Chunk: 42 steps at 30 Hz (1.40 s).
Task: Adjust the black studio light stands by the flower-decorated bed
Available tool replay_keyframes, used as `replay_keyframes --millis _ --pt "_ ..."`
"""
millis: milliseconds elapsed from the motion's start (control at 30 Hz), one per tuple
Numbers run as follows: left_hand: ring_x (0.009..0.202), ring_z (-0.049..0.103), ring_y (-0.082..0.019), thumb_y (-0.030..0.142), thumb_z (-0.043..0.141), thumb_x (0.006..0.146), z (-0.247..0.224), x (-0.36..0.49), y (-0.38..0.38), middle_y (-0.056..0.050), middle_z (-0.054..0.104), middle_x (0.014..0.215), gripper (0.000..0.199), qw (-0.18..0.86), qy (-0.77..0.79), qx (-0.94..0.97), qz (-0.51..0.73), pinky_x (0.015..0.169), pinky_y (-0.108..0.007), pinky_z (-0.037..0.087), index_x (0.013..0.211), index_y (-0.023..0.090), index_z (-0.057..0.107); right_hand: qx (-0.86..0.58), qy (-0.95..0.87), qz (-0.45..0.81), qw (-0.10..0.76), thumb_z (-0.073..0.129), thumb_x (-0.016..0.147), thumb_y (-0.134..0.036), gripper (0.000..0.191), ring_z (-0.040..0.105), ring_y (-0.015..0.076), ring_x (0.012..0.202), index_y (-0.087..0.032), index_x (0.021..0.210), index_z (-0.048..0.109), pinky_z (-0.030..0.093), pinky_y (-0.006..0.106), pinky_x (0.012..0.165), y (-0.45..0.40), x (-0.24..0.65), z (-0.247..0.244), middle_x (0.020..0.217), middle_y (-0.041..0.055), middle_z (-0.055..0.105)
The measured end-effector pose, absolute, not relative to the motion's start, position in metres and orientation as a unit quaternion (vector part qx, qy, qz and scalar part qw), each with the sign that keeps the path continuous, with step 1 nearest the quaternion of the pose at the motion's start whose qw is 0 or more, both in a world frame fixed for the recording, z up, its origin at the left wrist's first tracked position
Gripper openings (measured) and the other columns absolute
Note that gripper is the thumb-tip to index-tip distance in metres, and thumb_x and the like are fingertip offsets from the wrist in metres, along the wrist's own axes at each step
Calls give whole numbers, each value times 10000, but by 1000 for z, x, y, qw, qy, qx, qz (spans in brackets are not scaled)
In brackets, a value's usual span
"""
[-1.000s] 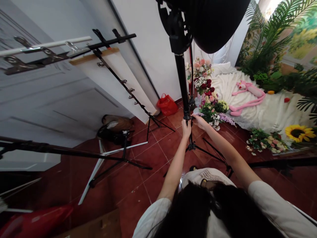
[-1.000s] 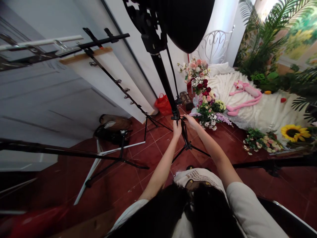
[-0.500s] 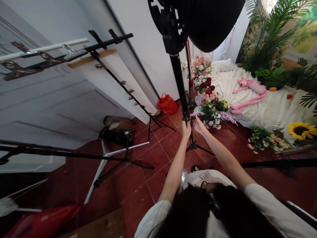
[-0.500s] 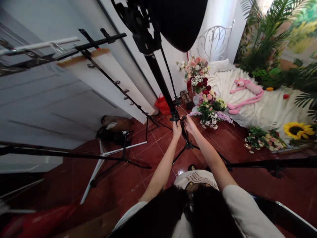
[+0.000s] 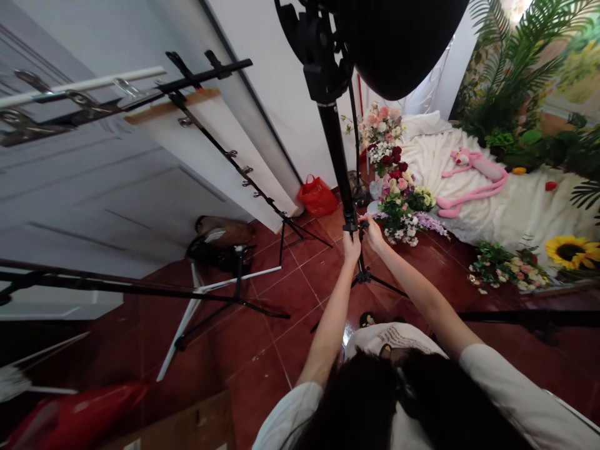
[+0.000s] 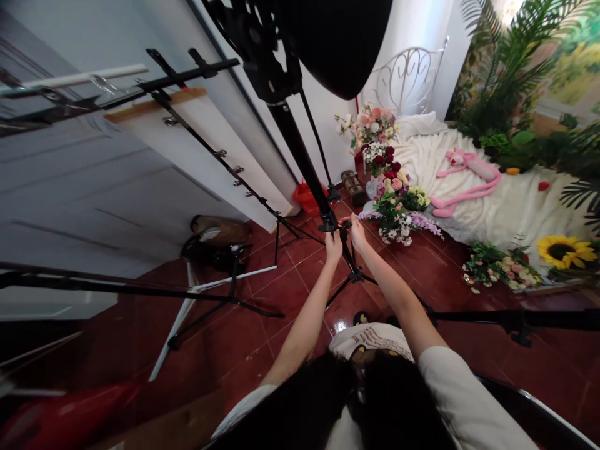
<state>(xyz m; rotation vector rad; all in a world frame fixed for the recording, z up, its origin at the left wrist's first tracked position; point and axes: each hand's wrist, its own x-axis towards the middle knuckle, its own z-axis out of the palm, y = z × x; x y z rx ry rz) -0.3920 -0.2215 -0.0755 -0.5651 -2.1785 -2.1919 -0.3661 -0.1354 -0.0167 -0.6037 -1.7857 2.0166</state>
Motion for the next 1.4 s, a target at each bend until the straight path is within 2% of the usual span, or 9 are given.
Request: replay_keyframes --millis 167,333,500,633,733,933,1133,1267,1400 --pt "1067 686 -273 717 471 915 -75 -393 -222 -152 712 1093 575 12 -698 -182 -693 1005 -435 528 1069 188 636 -273 -560 745 238 447 879 -785 567 697 237 968 -244 735 533 563 356 866 -146 -377 -19 788 76 718" --pt "1096 687 -255 668 467 941 -75 -393 -223 -149 721 1129 548 3 -699 -190 -689 1030 -412 516 1101 174 642 -419 -497 713 262 434 952 -683 546 696 208 786 -234 656 530 553 305 774 -152 -386 -13 638 44 664" --pt "1119 690 -254 622 479 952 -73 -394 -224 -151 722 1146 505 -5 -693 -200 -692 1035 -410 510 1104 171 648 -511 -484 664 252 586 941 -542 487 705 230 744 -240 563 535 521 284 708 -151 -387 -9 522 32 607" --pt "1154 676 -255 596 474 963 -66 -391 -225 -153 714 1181 480 -4 -691 -214 -691 1037 -408 509 1123 179 649 -445 -421 755 234 616 940 -413 337 697 169 683 -214 668 597 544 248 684 -146 -378 -8 603 6 681" --pt "1168 672 -266 585 463 975 -57 -384 -225 -161 715 1205 484 1 -715 -202 -670 1049 -412 502 1158 178 652 -372 -400 814 195 555 975 -276 225 730 138 740 -190 797 662 575 239 777 -138 -358 -5 741 18 756" --pt "1272 626 -296 538 420 1008 -39 -358 -222 -195 675 1323 515 54 -771 -119 -624 1103 -423 461 1304 158 604 -261 -447 849 102 430 1028 -245 315 778 169 927 -174 1033 737 587 328 972 -101 -269 -9 1007 90 808" --pt "1432 501 -293 411 396 1023 -76 -314 -224 -241 543 1486 525 6 -801 -22 -598 1209 -440 362 1442 103 469 -350 -452 801 177 517 984 -285 255 792 196 904 -184 1022 748 620 336 929 -46 -133 -33 998 108 808" --pt "1291 629 -296 337 497 987 -113 -281 -210 -289 591 1389 562 -156 -809 43 -565 1114 -447 466 1464 68 370 -448 -381 757 284 493 979 -272 256 793 178 905 -209 1019 738 624 325 918 -24 -38 -52 978 81 812" --pt "895 752 -217 355 528 986 -117 -255 -164 -140 729 1069 560 -279 -759 -43 -587 914 -413 574 1453 143 302 -496 -299 721 379 530 960 -261 202 791 159 895 -223 991 726 625 297 902 -34 37 -63 974 70 811"
